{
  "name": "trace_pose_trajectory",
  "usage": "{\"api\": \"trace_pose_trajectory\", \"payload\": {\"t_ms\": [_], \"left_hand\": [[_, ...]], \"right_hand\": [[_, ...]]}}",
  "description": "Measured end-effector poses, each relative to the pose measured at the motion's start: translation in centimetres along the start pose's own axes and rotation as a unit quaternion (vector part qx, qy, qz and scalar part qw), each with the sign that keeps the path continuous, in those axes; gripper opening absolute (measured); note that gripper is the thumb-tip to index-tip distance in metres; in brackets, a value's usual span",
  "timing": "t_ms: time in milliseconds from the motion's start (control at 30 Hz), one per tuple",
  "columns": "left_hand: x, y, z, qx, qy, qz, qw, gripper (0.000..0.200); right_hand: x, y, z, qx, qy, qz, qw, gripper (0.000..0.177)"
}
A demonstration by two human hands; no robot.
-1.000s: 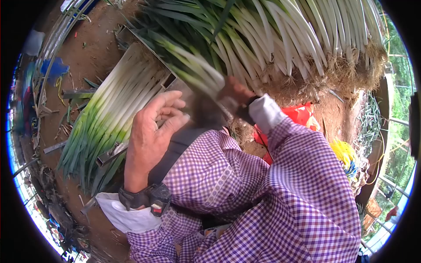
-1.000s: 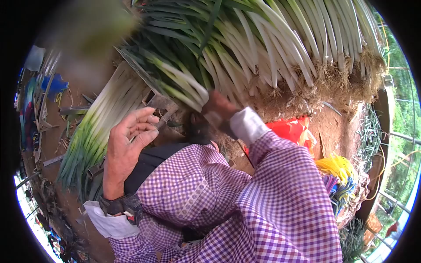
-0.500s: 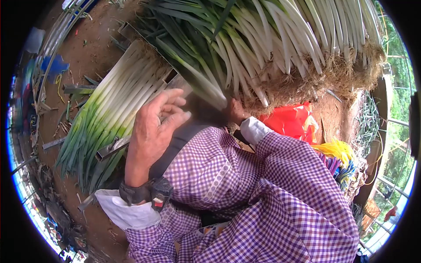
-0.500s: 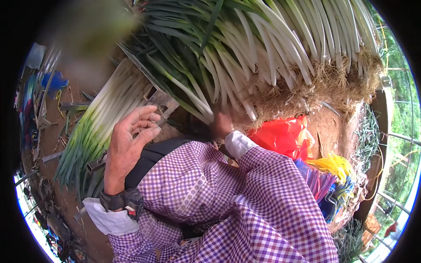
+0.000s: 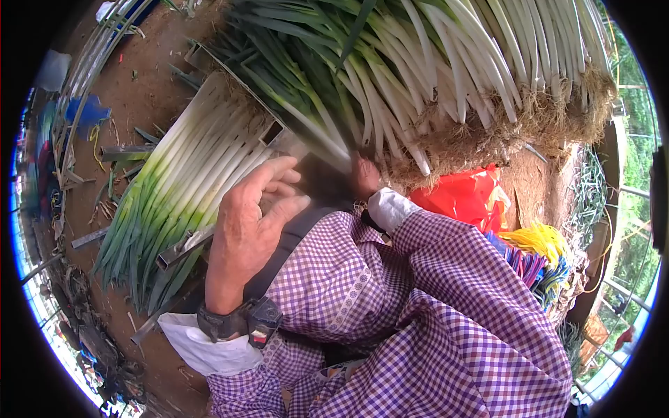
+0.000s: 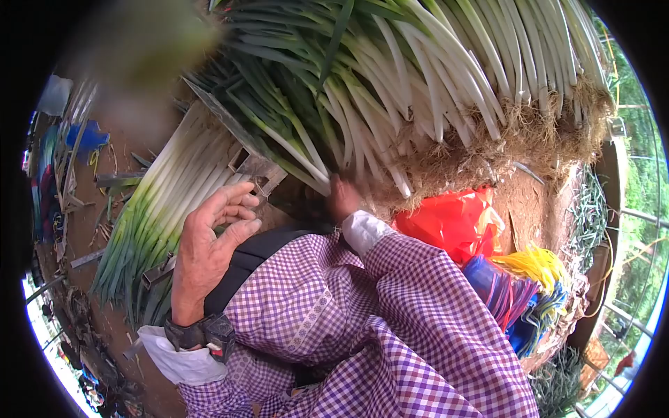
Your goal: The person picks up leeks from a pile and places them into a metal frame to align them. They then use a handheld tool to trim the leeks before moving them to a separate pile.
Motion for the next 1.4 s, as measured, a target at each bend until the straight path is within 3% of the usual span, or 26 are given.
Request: {"api": "trace_pose_trajectory", "payload": {"t_ms": [67,267,367,467,667,767,867,1067,1167,1267,1367,1400], "left_hand": [[-0.2,-0.1,-0.1,-0.005,0.003,0.008,1.0,0.048],[-0.5,0.0,-0.4,-0.016,-0.007,0.012,1.0,0.049],[-0.6,0.1,-0.5,-0.017,-0.012,0.018,1.0,0.049],[-0.6,0.2,-0.5,-0.018,-0.006,0.018,1.0,0.049],[-0.8,0.4,-0.7,-0.021,0.005,0.029,0.999,0.05],[-0.9,0.5,-0.7,-0.026,0.002,0.026,0.999,0.05],[-0.9,0.6,-0.5,-0.021,0.007,0.026,0.999,0.05],[-0.8,0.8,-0.5,-0.015,0.007,0.03,0.999,0.049],[-0.7,0.7,-0.2,-0.01,-0.006,0.028,1.0,0.048],[-0.7,0.6,-0.2,-0.004,-0.011,0.032,0.999,0.047],[-0.4,0.7,-0.1,0.0,-0.034,0.026,0.999,0.047],[-0.3,0.8,-0.1,-0.001,-0.046,0.023,0.999,0.046]], "right_hand": [[-0.7,0.3,-0.6,-0.083,0.007,0.105,0.991,0.038],[-1.4,1.5,-0.8,-0.059,-0.03,0.155,0.986,0.046],[-1.8,1.6,-0.6,-0.084,-0.039,0.276,0.957,0.042],[-3.0,0.7,-0.5,-0.104,-0.004,0.266,0.958,0.04],[-3.1,-0.9,0.9,-0.069,-0.051,0.061,0.994,0.063],[-3.3,-0.5,1.2,-0.079,0.011,0.176,0.981,0.069],[-1.4,0.0,2.3,-0.124,0.038,0.22,0.967,0.07],[-4.5,0.4,-0.3,-0.116,0.03,0.279,0.953,0.076],[-3.8,1.2,-0.7,-0.116,0.08,0.26,0.955,0.083],[-0.4,2.1,0.4,-0.147,0.104,0.33,0.926,0.084],[0.9,4.1,-0.5,-0.101,0.208,0.384,0.894,0.079],[8.1,5.0,3.9,-0.143,0.148,0.386,0.899,0.071]]}}
Point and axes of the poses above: each hand's wrist, its own y-axis towards the middle knuckle, its own x-axis out of the back of the hand, z = x × y, the point moved 9 cm from there along y, towards the middle knuckle, and after that the axes turned 1 degree about -z, right-handed, at the moved point
